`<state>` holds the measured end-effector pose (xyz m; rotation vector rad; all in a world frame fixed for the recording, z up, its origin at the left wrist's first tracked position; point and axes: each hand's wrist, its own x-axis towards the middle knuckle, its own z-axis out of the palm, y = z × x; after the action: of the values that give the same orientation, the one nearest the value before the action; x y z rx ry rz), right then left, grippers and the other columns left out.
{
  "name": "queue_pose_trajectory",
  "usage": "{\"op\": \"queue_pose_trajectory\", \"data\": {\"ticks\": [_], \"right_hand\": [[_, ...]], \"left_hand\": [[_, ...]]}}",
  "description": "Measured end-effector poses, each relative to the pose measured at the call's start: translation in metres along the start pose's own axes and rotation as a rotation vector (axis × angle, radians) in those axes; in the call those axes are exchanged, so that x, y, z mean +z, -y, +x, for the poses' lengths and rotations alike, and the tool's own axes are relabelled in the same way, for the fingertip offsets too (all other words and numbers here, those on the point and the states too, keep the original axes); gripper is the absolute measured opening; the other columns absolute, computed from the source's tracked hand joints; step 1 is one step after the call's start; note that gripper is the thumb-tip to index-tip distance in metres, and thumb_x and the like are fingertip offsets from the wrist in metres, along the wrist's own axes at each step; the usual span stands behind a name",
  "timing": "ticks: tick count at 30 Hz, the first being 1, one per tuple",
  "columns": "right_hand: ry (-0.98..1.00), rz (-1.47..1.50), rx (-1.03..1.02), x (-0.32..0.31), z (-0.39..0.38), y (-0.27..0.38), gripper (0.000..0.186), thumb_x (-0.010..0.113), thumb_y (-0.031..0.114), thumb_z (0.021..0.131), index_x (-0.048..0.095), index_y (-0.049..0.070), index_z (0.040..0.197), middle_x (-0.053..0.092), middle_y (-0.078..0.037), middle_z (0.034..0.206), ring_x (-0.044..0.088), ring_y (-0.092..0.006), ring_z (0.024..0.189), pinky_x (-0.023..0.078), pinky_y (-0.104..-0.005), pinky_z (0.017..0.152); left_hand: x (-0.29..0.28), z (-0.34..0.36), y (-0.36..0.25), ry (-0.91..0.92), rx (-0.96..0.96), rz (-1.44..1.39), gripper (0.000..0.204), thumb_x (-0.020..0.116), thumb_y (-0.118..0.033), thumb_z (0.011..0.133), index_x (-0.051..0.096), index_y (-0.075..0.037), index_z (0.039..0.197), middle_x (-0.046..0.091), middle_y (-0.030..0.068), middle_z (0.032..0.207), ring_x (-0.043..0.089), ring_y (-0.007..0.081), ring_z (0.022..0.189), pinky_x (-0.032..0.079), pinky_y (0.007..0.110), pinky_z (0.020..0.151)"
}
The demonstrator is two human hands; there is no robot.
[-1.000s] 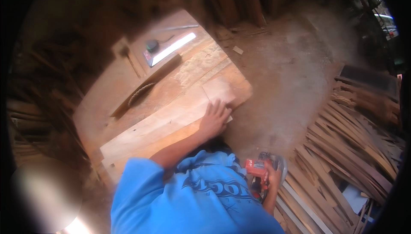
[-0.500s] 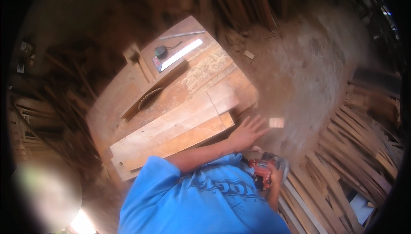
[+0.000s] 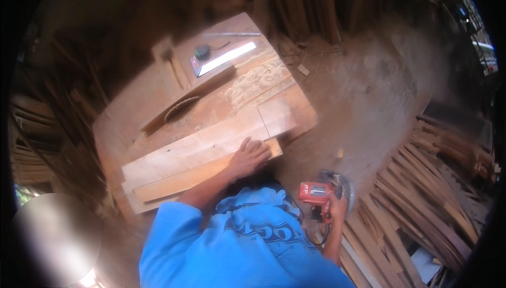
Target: The person uses a handheld circular saw to cut a plank of wood on a workbench. They position the wood, guide the saw along the plank to make a cut, and then move the cut piece aside. The process is repeated on another plank.
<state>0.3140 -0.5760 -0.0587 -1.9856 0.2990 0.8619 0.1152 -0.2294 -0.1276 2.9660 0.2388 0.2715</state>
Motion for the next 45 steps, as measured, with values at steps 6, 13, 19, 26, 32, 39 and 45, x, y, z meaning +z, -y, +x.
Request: {"op": "queue_pose_trajectory", "data": {"ticks": [6,13,19,26,32,39,45], "right_hand": [[0.128,0.032,-0.127,0.028,-0.06,0.082,0.025,0.077,0.021,0.093,0.069,0.001,0.106,0.059,0.0,0.066,0.055,-0.0088,0.051,0.042,-0.0263,0.047],[0.322,-0.08,-0.246,0.093,-0.116,0.166,0.029,0.077,0.018,0.091,0.068,-0.001,0.112,0.064,-0.002,0.073,0.058,-0.0102,0.059,0.046,-0.0267,0.055],[0.437,-0.115,-0.217,0.167,-0.134,0.193,0.024,0.076,0.012,0.092,0.068,-0.001,0.11,0.063,-0.002,0.073,0.054,-0.0092,0.058,0.044,-0.0261,0.056],[0.462,-0.263,-0.208,0.204,-0.136,0.18,0.022,0.076,0.011,0.093,0.067,-0.002,0.107,0.063,-0.001,0.074,0.054,-0.0079,0.06,0.043,-0.0252,0.056],[0.425,-0.303,-0.192,0.207,-0.132,0.18,0.023,0.079,0.014,0.091,0.068,-0.001,0.106,0.063,0.0,0.075,0.056,-0.0071,0.063,0.044,-0.0248,0.059],[0.367,-0.403,-0.129,0.217,-0.139,0.191,0.018,0.078,0.014,0.092,0.068,0.001,0.099,0.063,0.001,0.073,0.056,-0.0065,0.062,0.044,-0.0249,0.058],[0.395,-0.389,-0.172,0.227,-0.14,0.197,0.018,0.077,0.016,0.094,0.064,0.004,0.089,0.059,0.001,0.065,0.053,-0.0075,0.055,0.04,-0.0249,0.05]], "left_hand": [[-0.026,-0.095,0.027,0.077,-0.078,-0.04,0.056,0.075,-0.046,0.089,0.061,-0.02,0.136,0.057,0.0023,0.148,0.049,0.0292,0.14,0.026,0.056,0.125],[-0.054,-0.106,0.115,-0.23,-0.864,-0.121,0.06,0.069,-0.045,0.096,0.061,-0.004,0.138,0.059,0.0221,0.143,0.05,0.0407,0.138,0.03,0.06,0.117],[-0.05,-0.08,0.137,-0.036,-1.099,-0.178,0.061,0.057,-0.059,0.102,0.078,-0.002,0.102,0.075,0.0171,0.105,0.064,0.0322,0.111,0.033,0.05,0.111],[-0.055,-0.08,0.142,0.007,-1.127,-0.208,0.059,0.06,-0.059,0.1,0.077,-0.003,0.094,0.074,0.0165,0.096,0.064,0.032,0.101,0.036,0.048,0.106],[-0.049,-0.08,0.141,-0.022,-1.109,-0.177,0.057,0.062,-0.059,0.099,0.077,-0.004,0.092,0.073,0.0149,0.093,0.063,0.0303,0.099,0.037,0.047,0.102],[-0.039,-0.081,0.142,-0.116,-1.063,-0.123,0.055,0.061,-0.057,0.1,0.076,-0.005,0.086,0.072,0.0114,0.087,0.064,0.0293,0.094,0.036,0.053,0.107],[-0.039,-0.082,0.142,-0.096,-1.078,-0.151,0.055,0.061,-0.056,0.1,0.076,-0.005,0.086,0.072,0.011,0.088,0.064,0.029,0.097,0.035,0.054,0.11]]}}
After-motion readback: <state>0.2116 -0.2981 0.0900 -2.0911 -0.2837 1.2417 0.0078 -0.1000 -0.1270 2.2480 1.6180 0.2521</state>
